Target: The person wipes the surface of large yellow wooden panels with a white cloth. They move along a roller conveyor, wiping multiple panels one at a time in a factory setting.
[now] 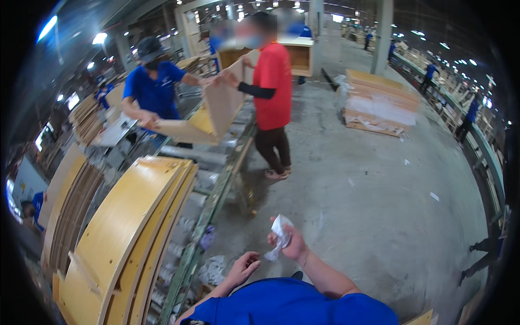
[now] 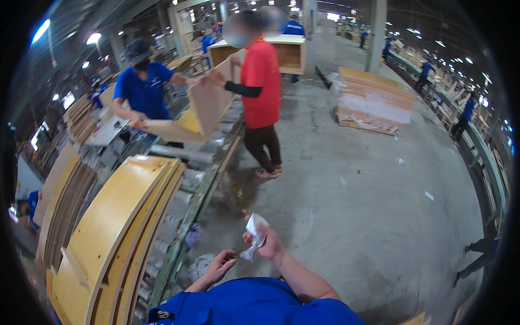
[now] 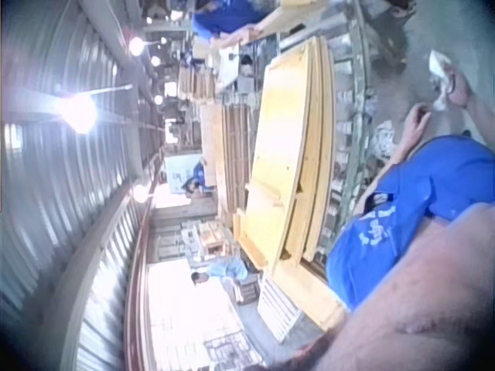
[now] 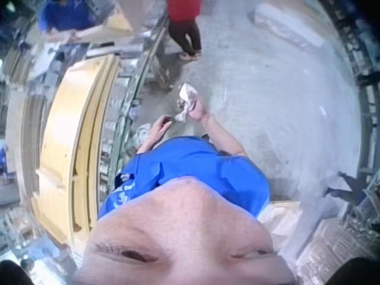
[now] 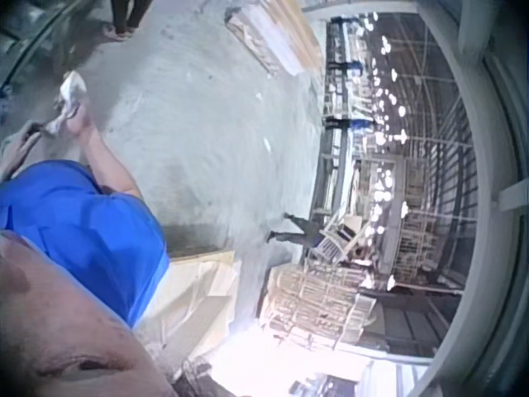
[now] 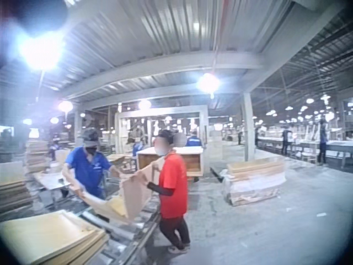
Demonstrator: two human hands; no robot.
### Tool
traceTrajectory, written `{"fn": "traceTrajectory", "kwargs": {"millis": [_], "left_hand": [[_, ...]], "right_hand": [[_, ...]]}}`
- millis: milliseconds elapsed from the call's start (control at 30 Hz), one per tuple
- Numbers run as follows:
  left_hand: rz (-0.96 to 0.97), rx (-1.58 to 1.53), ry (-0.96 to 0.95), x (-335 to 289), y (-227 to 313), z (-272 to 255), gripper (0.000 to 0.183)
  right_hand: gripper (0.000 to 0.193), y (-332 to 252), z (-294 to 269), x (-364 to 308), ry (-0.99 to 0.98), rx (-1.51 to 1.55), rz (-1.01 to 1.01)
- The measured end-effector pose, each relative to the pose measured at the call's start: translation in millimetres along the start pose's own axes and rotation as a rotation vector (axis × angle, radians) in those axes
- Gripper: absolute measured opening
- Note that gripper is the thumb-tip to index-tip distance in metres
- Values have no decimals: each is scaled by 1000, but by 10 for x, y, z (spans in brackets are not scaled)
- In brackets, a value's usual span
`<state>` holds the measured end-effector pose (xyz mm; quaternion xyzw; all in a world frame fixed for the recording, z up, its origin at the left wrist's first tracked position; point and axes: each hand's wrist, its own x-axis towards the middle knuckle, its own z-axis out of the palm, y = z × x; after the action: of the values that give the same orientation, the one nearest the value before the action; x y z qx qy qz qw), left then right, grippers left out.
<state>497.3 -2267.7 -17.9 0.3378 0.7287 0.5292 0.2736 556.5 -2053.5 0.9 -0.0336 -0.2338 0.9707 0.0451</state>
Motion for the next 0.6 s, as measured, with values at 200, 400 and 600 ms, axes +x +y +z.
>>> {"fn": "traceTrajectory", "kwargs": {"millis": [200,400,600], "left_hand": [[132,111,-289,1303,548,1001,32],[417,371,-436,2107,718,1710,26],[506,573,-559,2907,911,2015,27]], "right_hand": [[40,-727,-493,-321,191,-168,-64],[49,-1349,-994,-497,238,-115,-379],[44,-1787,-1464,-344,374,98,-420]]}}
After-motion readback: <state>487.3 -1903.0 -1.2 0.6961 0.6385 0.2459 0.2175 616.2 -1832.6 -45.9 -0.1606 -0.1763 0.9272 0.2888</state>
